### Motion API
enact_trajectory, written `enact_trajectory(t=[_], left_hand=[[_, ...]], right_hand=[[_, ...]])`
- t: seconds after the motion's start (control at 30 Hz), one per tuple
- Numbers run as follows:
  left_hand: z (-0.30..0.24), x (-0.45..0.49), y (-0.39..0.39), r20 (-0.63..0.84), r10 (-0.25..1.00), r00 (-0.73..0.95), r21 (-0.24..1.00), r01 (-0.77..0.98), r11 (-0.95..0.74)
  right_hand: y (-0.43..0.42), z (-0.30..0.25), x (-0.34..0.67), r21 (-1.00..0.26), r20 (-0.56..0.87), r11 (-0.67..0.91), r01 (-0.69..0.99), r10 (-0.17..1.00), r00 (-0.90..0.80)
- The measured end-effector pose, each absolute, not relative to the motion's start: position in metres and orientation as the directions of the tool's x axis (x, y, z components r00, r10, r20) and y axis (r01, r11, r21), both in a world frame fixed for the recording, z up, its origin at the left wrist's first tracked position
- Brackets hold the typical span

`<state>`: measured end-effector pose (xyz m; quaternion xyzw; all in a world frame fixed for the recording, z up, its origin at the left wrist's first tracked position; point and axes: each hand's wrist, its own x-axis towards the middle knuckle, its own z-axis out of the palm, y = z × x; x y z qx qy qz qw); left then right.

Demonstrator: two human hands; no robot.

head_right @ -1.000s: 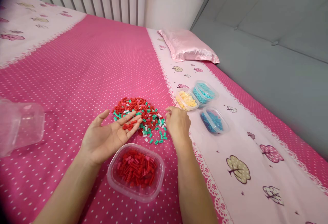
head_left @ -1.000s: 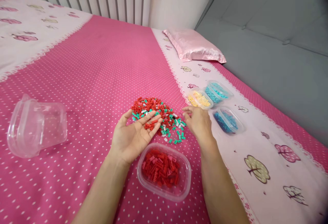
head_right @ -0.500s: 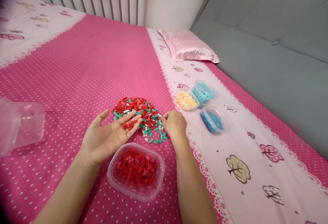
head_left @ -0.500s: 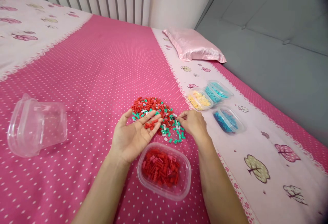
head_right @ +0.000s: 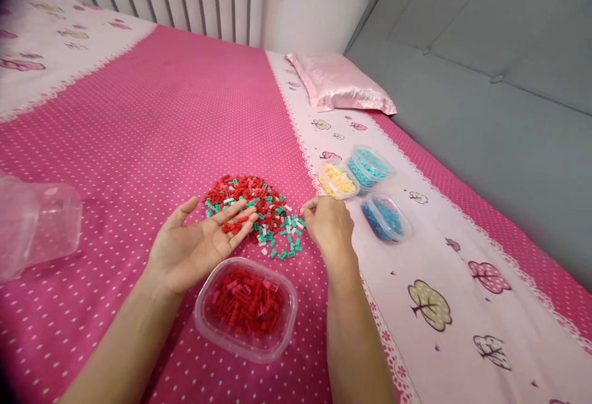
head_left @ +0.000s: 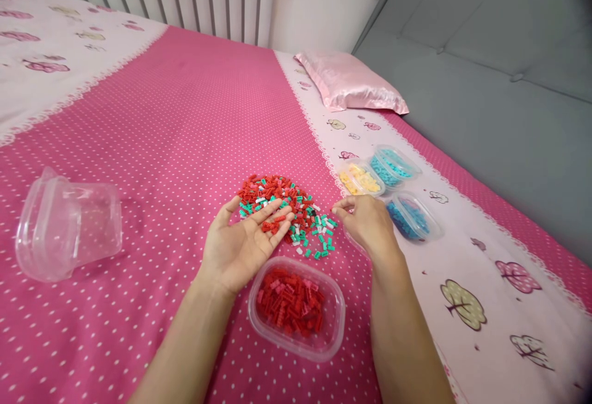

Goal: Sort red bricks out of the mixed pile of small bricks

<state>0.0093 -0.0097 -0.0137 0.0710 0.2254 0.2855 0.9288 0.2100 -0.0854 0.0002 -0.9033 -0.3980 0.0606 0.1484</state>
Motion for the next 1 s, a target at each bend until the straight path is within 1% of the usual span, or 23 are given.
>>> enact_trajectory(t=[0.2,0.3,0.37,0.43,0.5,0.53,0.6,0.7,0.77,0.8,0.9,0.93,1.0], left_hand=[[-0.014,0.009,-0.010,-0.378,0.563,0.735,0.260,-0.500,0.826],[-0.014,0.009,-0.010,-0.375,0.568,0.733,0.267,-0.501,0.823],[-0.014,0.009,-0.010,-0.372,0.566,0.736,0.270,-0.498,0.824],[-0.014,0.009,-0.010,-0.368,0.557,0.744,0.271,-0.487,0.830],[-0.014,0.009,-0.010,-0.359,0.548,0.755,0.276,-0.476,0.835],[-0.013,0.009,-0.010,-0.354,0.546,0.759,0.278,-0.472,0.836],[-0.013,0.009,-0.010,-0.350,0.547,0.760,0.277,-0.474,0.836],[-0.013,0.009,-0.010,-0.356,0.551,0.754,0.264,-0.485,0.834],[-0.012,0.009,-0.010,-0.363,0.557,0.747,0.257,-0.494,0.830],[-0.012,0.009,-0.011,-0.367,0.559,0.743,0.256,-0.498,0.829],[-0.011,0.010,-0.011,-0.379,0.564,0.733,0.262,-0.500,0.826],[-0.011,0.010,-0.011,-0.382,0.563,0.732,0.265,-0.497,0.826],[-0.011,0.010,-0.011,-0.387,0.558,0.734,0.266,-0.491,0.830]], right_hand=[[-0.086,0.002,0.205,-0.327,0.015,-0.615,0.718,0.756,0.654],[-0.084,0.002,0.201,-0.377,0.065,-0.561,0.737,0.778,0.625],[-0.081,0.002,0.196,-0.483,0.146,-0.454,0.748,0.801,0.581],[-0.078,0.002,0.187,-0.637,0.249,-0.258,0.727,0.823,0.511],[-0.074,0.001,0.176,-0.754,0.328,-0.042,0.656,0.840,0.431],[-0.073,0.001,0.172,-0.784,0.351,0.030,0.620,0.846,0.401],[-0.071,0.000,0.167,-0.808,0.370,0.089,0.582,0.846,0.384],[-0.070,-0.003,0.171,-0.799,0.382,0.049,0.599,0.810,0.444],[-0.071,-0.003,0.177,-0.762,0.368,-0.044,0.646,0.791,0.488],[-0.072,-0.003,0.180,-0.725,0.348,-0.115,0.679,0.789,0.506],[-0.074,0.000,0.184,-0.563,0.232,-0.352,0.748,0.801,0.552],[-0.075,0.000,0.185,-0.512,0.181,-0.408,0.756,0.809,0.559],[-0.075,-0.001,0.183,-0.446,0.075,-0.461,0.768,0.835,0.545]])
